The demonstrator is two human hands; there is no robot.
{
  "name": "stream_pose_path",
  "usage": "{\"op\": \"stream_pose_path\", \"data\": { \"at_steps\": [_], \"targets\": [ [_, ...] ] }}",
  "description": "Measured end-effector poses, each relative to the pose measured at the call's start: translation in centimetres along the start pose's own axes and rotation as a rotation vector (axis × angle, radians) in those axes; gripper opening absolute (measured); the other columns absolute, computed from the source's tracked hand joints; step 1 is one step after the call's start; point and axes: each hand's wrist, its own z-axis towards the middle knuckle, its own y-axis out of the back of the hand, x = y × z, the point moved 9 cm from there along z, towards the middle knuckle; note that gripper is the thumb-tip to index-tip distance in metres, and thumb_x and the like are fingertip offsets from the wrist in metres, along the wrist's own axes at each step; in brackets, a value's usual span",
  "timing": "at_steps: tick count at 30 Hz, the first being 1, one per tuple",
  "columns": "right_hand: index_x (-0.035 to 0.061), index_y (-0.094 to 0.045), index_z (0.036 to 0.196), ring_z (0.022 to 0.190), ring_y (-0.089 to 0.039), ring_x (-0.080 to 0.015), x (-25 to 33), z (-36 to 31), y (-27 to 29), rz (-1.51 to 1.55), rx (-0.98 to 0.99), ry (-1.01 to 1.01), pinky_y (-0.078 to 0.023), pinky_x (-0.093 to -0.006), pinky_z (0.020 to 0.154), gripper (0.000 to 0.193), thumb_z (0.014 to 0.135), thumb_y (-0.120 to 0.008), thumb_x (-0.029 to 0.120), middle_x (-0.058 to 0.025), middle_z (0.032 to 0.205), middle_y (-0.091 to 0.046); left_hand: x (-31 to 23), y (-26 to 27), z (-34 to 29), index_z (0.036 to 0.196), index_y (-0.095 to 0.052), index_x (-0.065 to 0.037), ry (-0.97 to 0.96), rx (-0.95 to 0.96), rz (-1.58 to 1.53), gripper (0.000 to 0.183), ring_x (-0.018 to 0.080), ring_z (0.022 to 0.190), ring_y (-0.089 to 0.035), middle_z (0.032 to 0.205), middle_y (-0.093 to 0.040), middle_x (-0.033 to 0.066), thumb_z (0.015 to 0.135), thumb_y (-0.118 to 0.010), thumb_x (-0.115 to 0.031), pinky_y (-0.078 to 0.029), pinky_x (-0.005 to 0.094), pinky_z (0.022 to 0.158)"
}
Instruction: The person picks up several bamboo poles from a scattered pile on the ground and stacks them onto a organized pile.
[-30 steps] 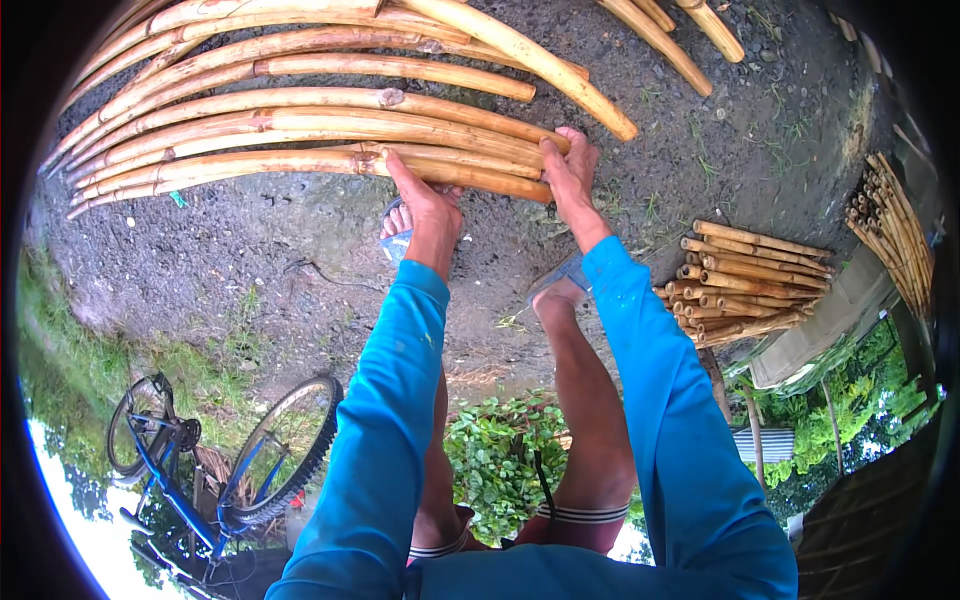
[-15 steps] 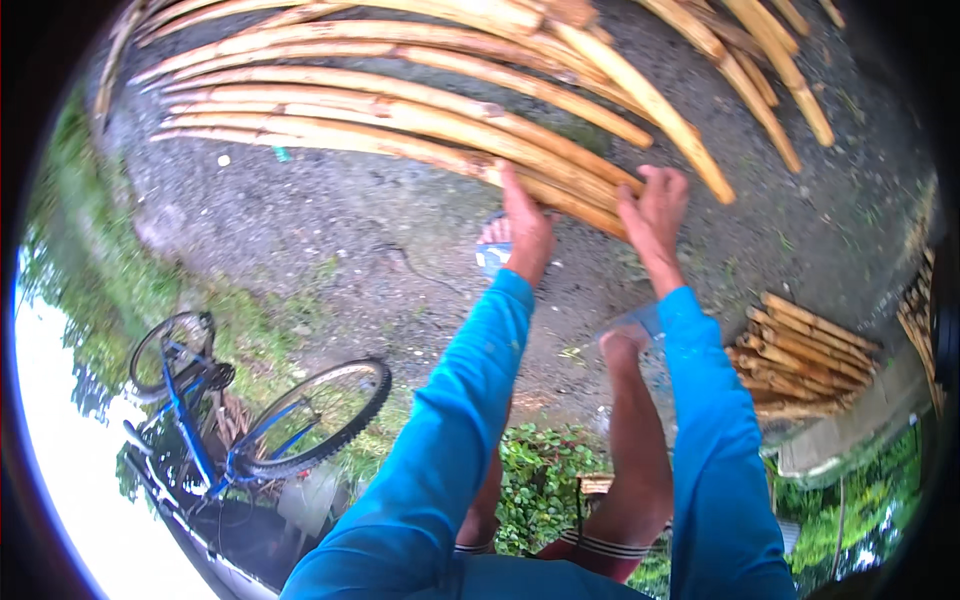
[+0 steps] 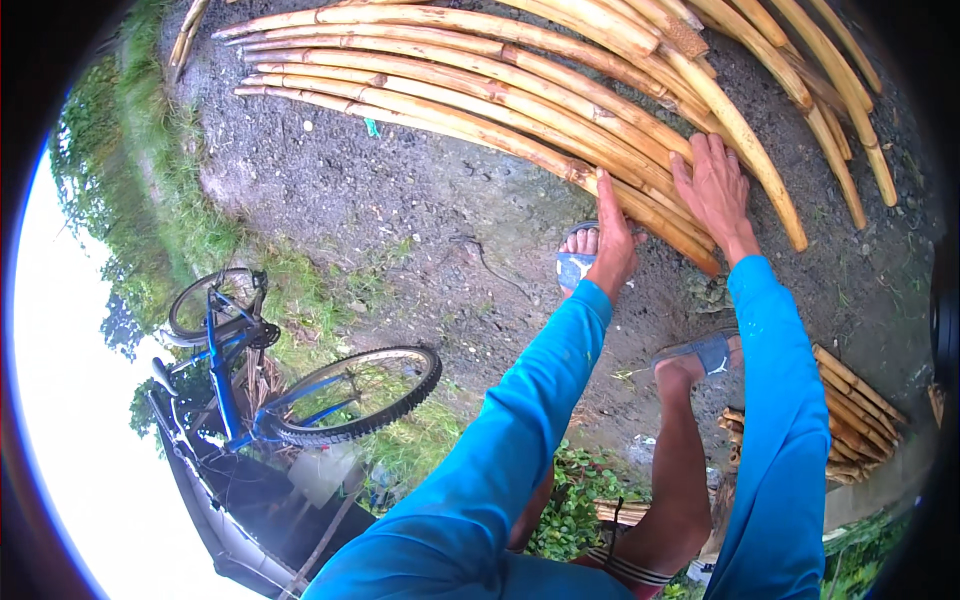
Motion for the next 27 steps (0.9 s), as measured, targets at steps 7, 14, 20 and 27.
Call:
{"op": "stream_pose_path", "data": {
  "at_steps": [7, 14, 20, 27],
  "targets": [
    [0.0055, -0.06, 0.114, 0.104, -0.061, -0.0387, -1.2, -0.1, -1.8, -0.016, 0.177, 0.217, -0.051, -0.0518, 0.085, 0.05, 0.091, -0.059, 0.05, -0.0165, 0.109, -0.064, -0.3, 0.4, 0.2, 0.133, -0.05, -0.016, -0.005, 0.059, 0.044, 0.089, 0.0177, 0.088, -0.052, 0.114, -0.059, 0.0023, 0.078, -0.037, -0.085, -0.041, 0.0356, 0.068],
    [-0.0007, -0.064, 0.11, 0.101, -0.063, -0.0379, 0.8, -3.3, -2.4, -0.227, 0.234, 0.368, -0.053, -0.0465, 0.086, 0.057, 0.093, -0.055, 0.053, -0.0195, 0.111, -0.065, -0.7, -0.2, 0.5, 0.131, -0.05, -0.015, 0.014, 0.125, -0.025, 0.092, 0.0163, 0.085, -0.053, 0.108, -0.059, 0.0027, 0.077, -0.035, -0.088, -0.042, 0.0363, 0.071],
    [0.0024, -0.064, 0.111, 0.101, -0.062, -0.0389, 1.6, -0.8, 0.1, -0.056, 0.069, 0.281, -0.051, -0.0512, 0.085, 0.053, 0.093, -0.055, 0.051, -0.0192, 0.106, -0.063, -1.0, -0.3, -0.2, 0.147, -0.038, -0.014, -0.014, 0.188, -0.041, 0.108, 0.0232, 0.116, -0.049, 0.137, -0.051, 0.0064, 0.074, -0.025, -0.093, -0.04, 0.0428, 0.083],
    [0.0031, -0.059, 0.117, 0.112, -0.056, -0.0396, 4.3, -1.1, -1.8, 0.033, -0.014, 0.415, -0.049, -0.0521, 0.09, 0.048, 0.094, -0.055, 0.045, -0.0168, 0.116, -0.055, -1.1, -0.7, -0.2, 0.15, -0.034, -0.015, 0.016, 0.187, -0.05, 0.108, 0.0253, 0.124, -0.046, 0.142, -0.048, 0.0063, 0.075, -0.024, -0.092, -0.038, 0.0452, 0.091]
  ]
}}
